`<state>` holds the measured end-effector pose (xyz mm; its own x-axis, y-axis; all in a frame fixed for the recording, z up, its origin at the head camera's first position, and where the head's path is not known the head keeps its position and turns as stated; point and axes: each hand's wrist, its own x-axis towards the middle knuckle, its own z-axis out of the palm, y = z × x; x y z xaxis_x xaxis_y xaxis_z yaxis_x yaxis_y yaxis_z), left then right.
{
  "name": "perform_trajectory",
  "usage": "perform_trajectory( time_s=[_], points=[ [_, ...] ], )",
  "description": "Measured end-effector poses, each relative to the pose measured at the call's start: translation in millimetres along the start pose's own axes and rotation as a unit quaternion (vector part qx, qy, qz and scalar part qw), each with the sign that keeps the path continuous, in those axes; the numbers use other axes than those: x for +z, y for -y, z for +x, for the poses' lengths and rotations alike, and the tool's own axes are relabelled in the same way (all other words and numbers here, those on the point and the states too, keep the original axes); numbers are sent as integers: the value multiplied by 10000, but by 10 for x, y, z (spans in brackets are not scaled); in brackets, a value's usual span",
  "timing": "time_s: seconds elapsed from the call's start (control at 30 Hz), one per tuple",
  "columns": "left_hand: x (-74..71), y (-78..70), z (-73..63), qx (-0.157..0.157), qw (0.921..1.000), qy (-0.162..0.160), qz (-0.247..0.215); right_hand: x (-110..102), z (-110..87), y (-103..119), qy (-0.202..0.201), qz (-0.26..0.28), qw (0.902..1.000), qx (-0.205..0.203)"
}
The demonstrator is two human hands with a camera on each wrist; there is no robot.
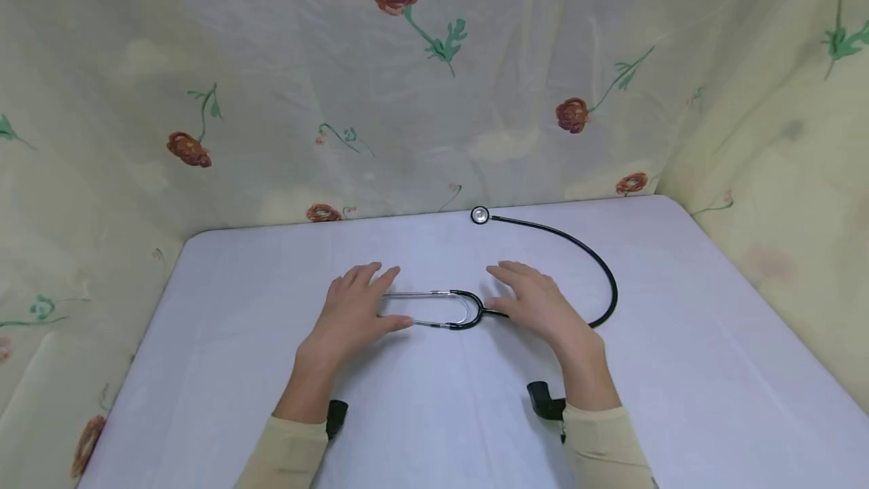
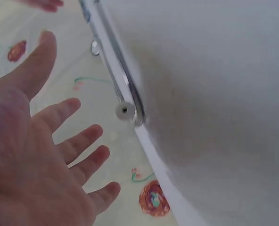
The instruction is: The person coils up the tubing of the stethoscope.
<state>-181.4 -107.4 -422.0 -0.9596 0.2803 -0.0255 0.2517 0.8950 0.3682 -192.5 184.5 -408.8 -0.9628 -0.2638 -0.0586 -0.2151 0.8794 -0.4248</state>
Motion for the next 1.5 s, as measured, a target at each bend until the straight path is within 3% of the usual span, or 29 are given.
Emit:
perform_trajectory(
  time_s=[0.3, 0.57, 0.77, 0.93, 1.27, 1.5],
  points=[
    [139, -92, 5, 156, 9997, 38, 177, 78, -50, 9, 135, 84, 9998, 103],
    [27, -236, 65, 414, 9952, 217, 863, 56, -94, 15, 125, -70, 9999, -87],
    [-17, -318, 97, 324, 9916, 589, 1102, 68, -70, 38, 277, -40, 9995, -151],
    [-13, -369, 100, 248, 9908, 712, 1121, 124, -56, 27, 371, -60, 9993, 75],
    [52, -405, 109, 376, 9881, 730, 1303, 202, -80, 23, 106, -419, 9990, 119],
    [54, -436, 112, 373, 9864, 711, 1436, 128, -103, 50, -319, -492, 9981, -186]
  ],
)
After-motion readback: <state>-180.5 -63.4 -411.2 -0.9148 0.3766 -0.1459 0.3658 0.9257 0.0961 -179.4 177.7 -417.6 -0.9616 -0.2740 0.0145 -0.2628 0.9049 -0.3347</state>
